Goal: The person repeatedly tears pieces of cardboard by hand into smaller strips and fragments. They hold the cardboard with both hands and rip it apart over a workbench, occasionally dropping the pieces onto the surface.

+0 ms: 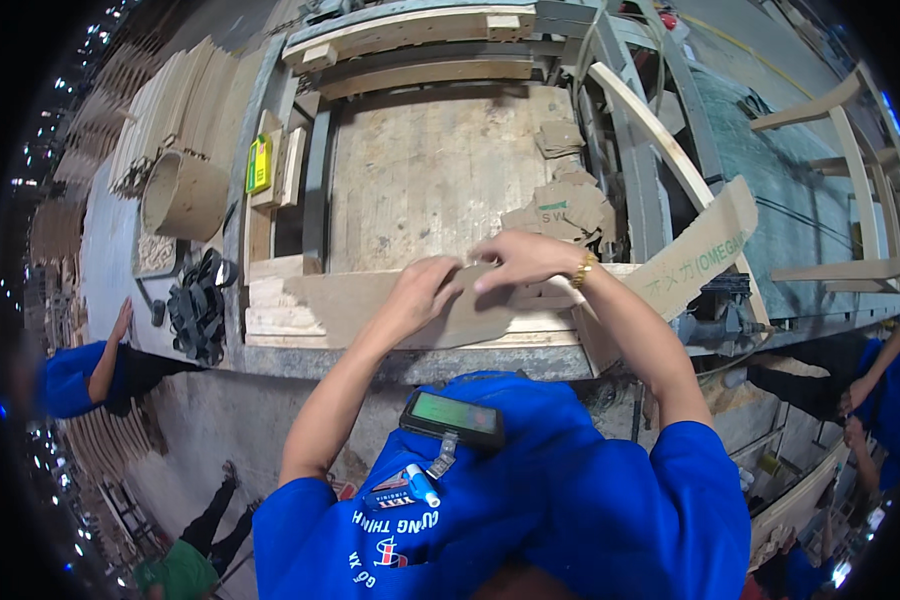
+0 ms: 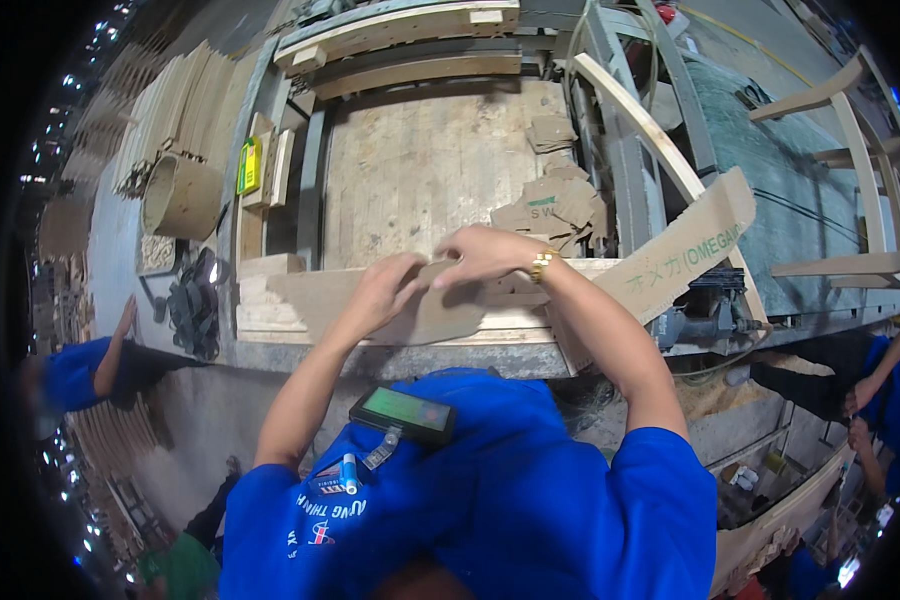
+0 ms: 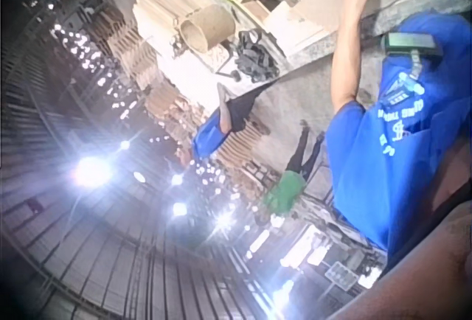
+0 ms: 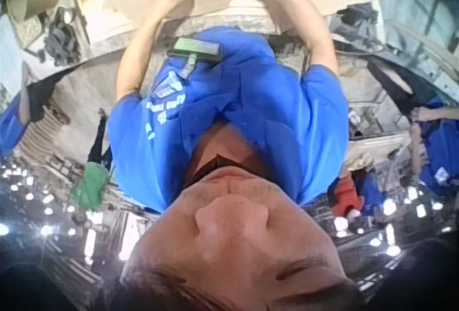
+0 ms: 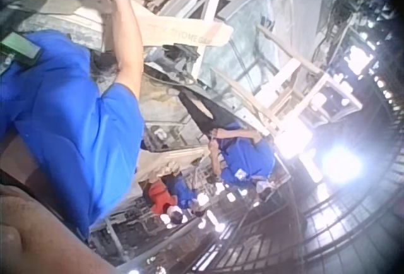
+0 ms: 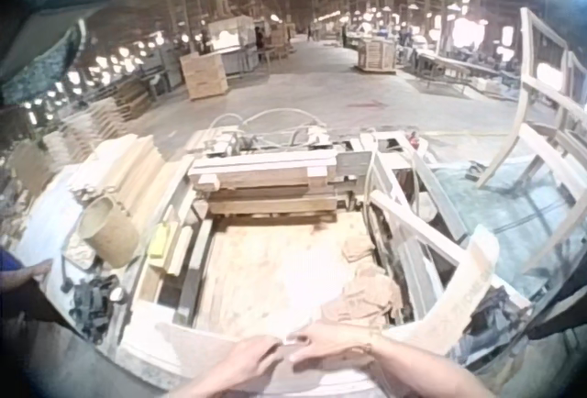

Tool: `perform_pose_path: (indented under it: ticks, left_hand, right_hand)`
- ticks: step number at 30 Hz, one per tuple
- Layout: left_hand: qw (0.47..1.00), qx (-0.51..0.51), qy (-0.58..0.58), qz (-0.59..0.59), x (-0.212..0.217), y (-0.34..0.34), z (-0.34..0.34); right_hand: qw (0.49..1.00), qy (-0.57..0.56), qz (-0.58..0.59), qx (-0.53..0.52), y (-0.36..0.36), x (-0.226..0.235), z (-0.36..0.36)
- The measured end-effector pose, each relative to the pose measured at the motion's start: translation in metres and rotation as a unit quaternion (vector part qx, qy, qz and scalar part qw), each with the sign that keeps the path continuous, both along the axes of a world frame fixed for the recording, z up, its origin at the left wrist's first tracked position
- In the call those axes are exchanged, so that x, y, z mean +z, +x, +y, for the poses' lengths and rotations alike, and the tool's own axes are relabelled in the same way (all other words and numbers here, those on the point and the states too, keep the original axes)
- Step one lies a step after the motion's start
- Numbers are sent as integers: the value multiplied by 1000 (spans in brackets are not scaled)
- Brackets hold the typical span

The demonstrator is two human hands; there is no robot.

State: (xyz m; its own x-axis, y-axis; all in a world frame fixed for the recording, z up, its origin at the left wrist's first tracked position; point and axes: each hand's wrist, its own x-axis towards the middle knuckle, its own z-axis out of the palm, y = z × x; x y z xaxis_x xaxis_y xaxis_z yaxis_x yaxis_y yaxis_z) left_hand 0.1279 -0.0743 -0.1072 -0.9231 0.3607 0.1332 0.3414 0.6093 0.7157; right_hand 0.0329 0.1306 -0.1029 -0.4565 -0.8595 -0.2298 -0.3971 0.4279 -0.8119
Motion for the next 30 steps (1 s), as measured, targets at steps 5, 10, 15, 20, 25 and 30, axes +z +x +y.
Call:
perform_pose_path:
  ticks: [5, 10, 15, 20, 25, 30]
  left_hand:
    - [992, 107, -47, -51, 8, -6, -10]
    - [972, 163, -161, 50, 10, -4, 15]
    - [944, 197, -260, 49, 11, -40, 1]
    - [874, 398, -253, -117, -12, -60, -80]
    - [871, 378, -283, -134, -14, -54, -71]
    - [900, 321, -221, -194, -26, -22, -78]
  right_hand:
    - [994, 43, -82, 65, -9, -1, -14]
    - [990, 42, -81, 103, -3, -2, -27]
    - [988, 48, 118, 89, 5, 27, -50]
    - [970, 31, 234, 55, 54, 76, -43]
    - [980, -62, -41, -184, 43, 49, 31]
    - [845, -219, -342, -347, 55, 43, 72]
